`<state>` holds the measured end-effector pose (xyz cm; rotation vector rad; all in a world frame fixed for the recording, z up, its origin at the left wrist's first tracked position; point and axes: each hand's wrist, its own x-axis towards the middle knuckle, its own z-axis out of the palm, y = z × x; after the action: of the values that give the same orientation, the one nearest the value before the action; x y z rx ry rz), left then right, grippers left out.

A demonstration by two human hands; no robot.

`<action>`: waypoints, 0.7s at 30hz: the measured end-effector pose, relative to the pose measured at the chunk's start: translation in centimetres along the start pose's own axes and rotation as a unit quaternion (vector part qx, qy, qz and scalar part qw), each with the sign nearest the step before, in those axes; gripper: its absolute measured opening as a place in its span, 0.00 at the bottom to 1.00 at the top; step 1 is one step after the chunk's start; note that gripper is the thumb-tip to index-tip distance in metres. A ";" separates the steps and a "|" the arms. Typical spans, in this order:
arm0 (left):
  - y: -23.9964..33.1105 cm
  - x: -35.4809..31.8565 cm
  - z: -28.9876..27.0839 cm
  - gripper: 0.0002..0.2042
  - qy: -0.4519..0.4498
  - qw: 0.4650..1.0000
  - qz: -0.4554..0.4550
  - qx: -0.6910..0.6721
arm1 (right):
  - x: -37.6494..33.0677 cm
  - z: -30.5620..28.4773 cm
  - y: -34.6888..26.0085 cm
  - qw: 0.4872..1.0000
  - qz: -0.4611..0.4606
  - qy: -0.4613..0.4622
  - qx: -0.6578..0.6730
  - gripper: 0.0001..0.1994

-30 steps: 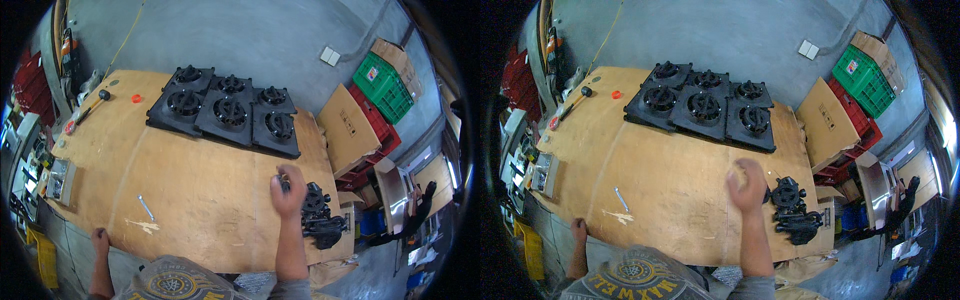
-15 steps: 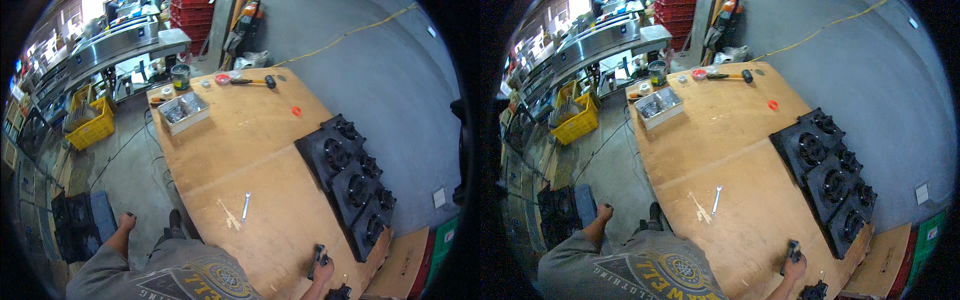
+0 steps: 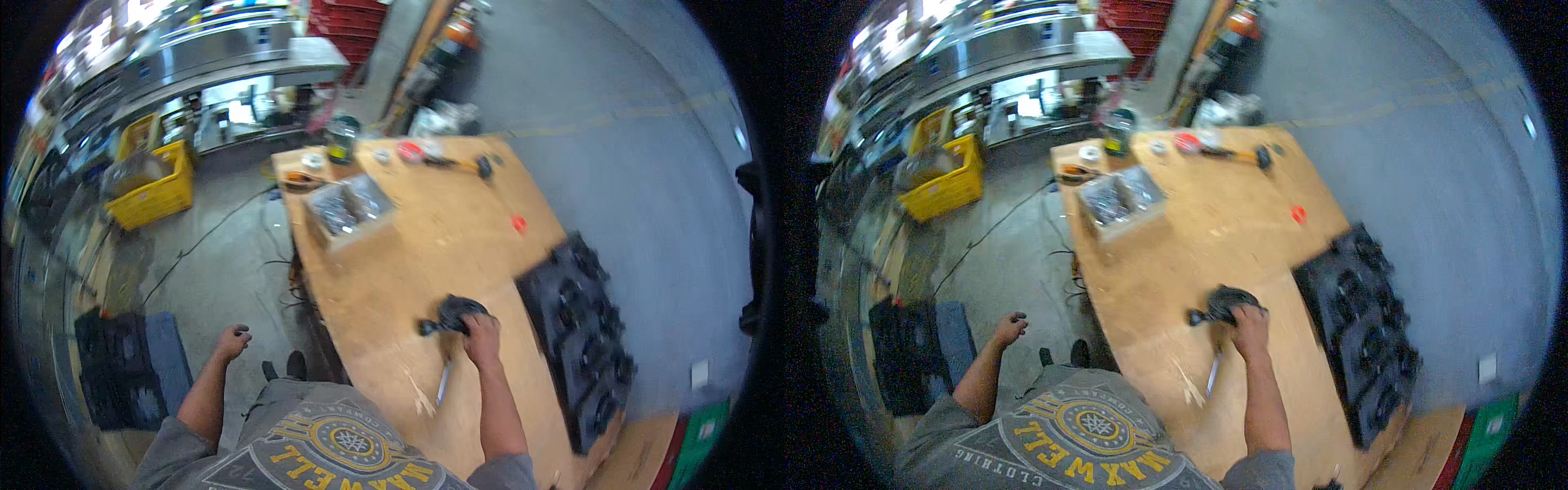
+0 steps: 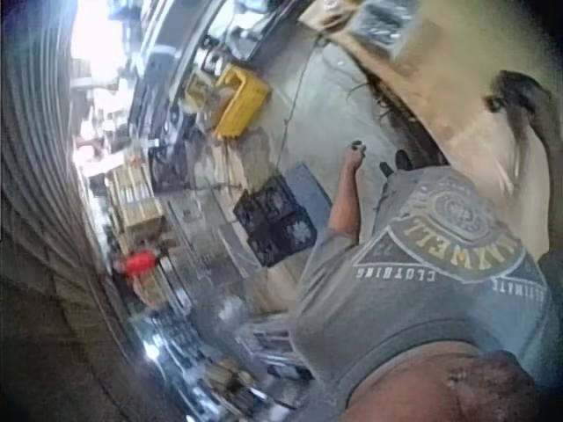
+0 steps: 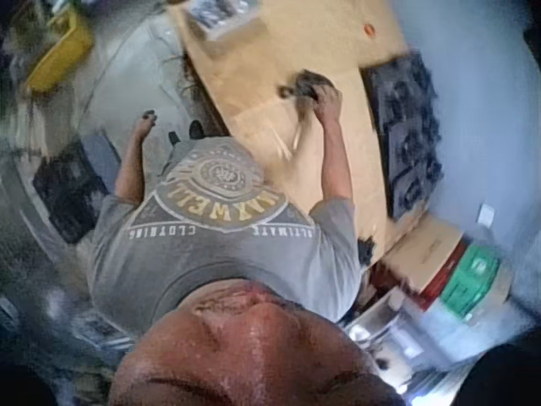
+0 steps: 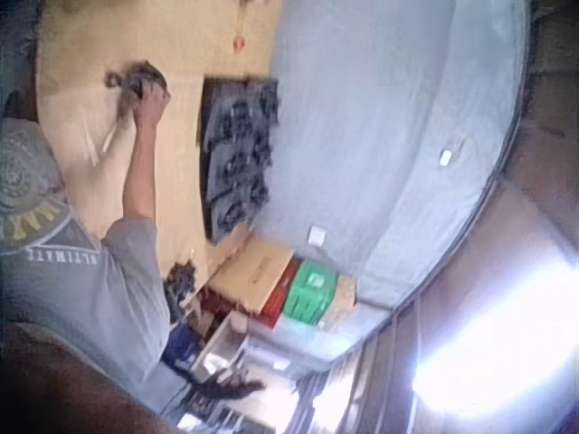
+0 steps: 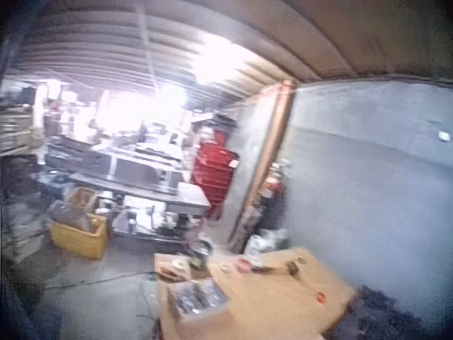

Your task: The person assembles a gas stove burner unit on a workbench. They place a burner grate into a burner housing, insert and tighten screws with a wrench, and repeat the process for another unit. The person handles burner grates, burner housings, and screws while using a wrench.

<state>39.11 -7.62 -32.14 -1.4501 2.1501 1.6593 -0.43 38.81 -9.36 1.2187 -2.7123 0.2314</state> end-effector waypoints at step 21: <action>-14.8 -5.4 -5.4 0.24 0.007 0.981 -0.194 0.029 | 10.1 3.8 -4.9 0.962 0.097 -0.213 0.142 0.26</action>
<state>54.82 -8.10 -37.58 -1.7286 1.7554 1.4378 -3.68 27.43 -10.59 1.1822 -3.2718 0.4429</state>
